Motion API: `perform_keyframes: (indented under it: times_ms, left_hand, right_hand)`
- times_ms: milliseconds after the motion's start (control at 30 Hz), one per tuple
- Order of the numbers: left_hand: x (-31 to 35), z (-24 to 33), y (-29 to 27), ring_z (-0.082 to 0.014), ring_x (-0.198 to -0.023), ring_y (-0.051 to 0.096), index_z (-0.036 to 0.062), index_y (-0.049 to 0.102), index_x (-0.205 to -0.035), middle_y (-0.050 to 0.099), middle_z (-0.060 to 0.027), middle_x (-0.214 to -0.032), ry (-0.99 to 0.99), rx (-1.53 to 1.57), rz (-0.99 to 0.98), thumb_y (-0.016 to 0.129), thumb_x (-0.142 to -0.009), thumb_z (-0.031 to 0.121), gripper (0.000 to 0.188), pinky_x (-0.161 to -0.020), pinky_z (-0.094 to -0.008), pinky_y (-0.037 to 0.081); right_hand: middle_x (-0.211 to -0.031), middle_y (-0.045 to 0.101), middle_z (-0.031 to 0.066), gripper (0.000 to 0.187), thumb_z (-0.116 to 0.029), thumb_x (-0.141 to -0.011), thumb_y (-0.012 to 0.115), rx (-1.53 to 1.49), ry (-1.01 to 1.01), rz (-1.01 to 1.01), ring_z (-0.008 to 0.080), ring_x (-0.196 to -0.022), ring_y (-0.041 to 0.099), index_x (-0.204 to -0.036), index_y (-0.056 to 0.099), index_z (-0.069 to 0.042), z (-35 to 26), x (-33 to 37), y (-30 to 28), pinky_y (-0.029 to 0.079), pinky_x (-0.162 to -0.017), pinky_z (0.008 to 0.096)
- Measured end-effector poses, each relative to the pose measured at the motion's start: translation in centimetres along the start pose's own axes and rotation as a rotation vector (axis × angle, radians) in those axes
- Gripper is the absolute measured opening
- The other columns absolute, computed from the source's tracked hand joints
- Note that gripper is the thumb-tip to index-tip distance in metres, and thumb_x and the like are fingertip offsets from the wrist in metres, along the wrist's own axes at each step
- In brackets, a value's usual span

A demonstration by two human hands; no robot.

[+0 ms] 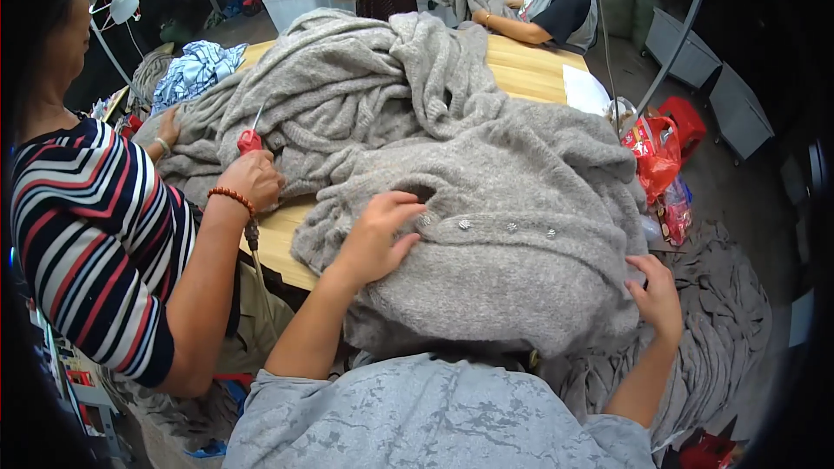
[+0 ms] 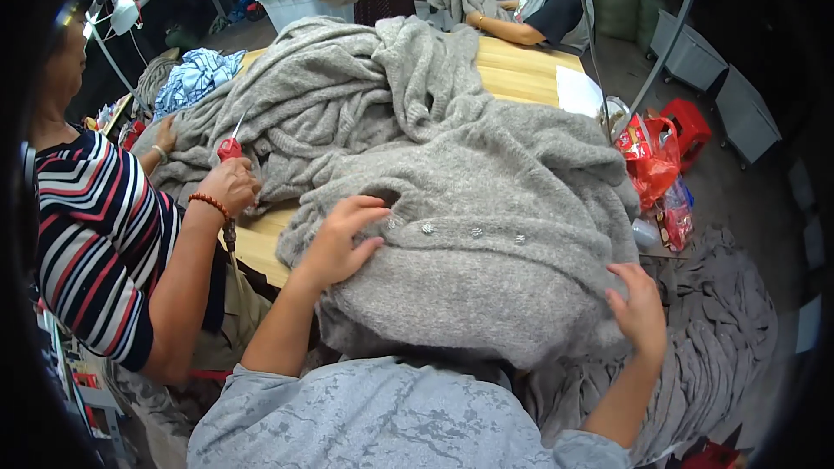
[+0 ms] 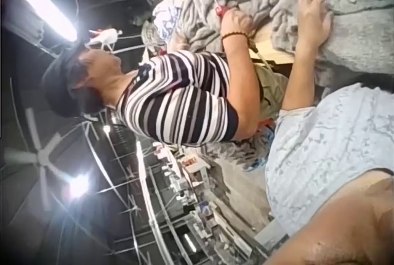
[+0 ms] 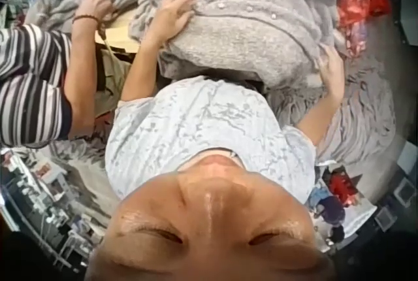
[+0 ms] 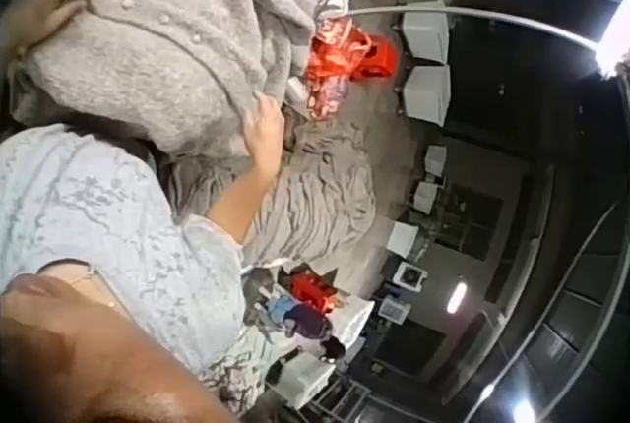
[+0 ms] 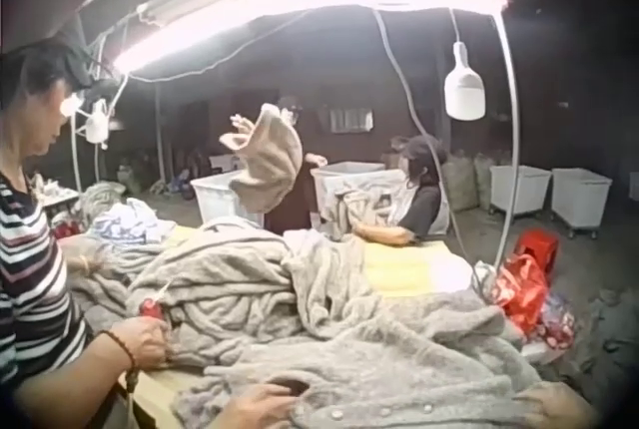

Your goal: Inspecting a knitted sweater and trimming loose threads using snips.

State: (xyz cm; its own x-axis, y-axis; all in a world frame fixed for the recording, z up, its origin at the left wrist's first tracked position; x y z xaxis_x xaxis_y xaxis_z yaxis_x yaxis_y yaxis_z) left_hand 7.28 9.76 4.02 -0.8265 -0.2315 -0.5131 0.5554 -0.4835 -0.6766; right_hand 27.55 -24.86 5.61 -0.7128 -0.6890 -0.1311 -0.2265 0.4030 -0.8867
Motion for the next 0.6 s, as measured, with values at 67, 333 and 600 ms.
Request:
perform_keyframes:
  times_ms: [67, 333, 600]
  left_hand:
    - [1.5, -0.9, -1.5, -0.0307, -0.098, 0.054, 0.0036, 0.061, -0.104, 0.057, -0.0138, -0.109, -0.111, -0.055, 0.022, 0.069, -0.071, 0.006, 0.034, -0.086, -0.0382, 0.043]
    - [7.1, -4.8, 0.0, -0.0159, -0.065, 0.054, -0.0021, 0.059, -0.098, 0.06, -0.0091, -0.073, -0.557, 0.073, 0.04, 0.071, -0.077, 0.015, 0.03, -0.06, -0.0292, 0.045]
    - [8.8, -4.4, 0.7, -0.0047, -0.073, 0.054, -0.0015, 0.062, -0.09, 0.063, 0.0002, -0.083, -0.635, 0.658, -0.019, 0.061, -0.081, 0.001, 0.01, -0.065, -0.0195, 0.044]
  right_hand:
    - [-0.097, 0.06, 0.0145, 0.032, -0.001, -0.069, 0.063, -0.1, -0.03, 0.064, 0.0298, -0.093, 0.059, -0.101, 0.06, 0.001, -4.4, 0.0, 0.2, 0.045, -0.084, 0.0333]
    - [-0.099, 0.059, 0.0158, 0.023, -0.009, -0.078, 0.063, -0.395, -0.582, -0.12, 0.0326, -0.091, 0.058, -0.099, 0.06, 0.0, -23.1, -4.1, 12.1, 0.047, -0.079, 0.0392]
    - [-0.094, 0.056, 0.015, 0.03, -0.023, -0.079, 0.068, -0.595, -0.461, 0.018, 0.0302, -0.087, 0.056, -0.1, 0.058, -0.003, -23.7, -5.0, 18.7, 0.046, -0.076, 0.0387]
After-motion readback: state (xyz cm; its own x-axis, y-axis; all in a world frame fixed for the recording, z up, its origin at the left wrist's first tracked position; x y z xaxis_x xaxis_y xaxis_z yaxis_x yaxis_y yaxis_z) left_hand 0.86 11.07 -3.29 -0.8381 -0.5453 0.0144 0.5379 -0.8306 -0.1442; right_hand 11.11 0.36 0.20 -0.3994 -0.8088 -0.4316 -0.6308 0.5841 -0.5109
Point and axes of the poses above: each hand's wrist, its own x-axis away from the middle knuckle, its own y-axis out of the palm, z = x × y, the point moved 7 cm from there along -x, towards the middle knuckle
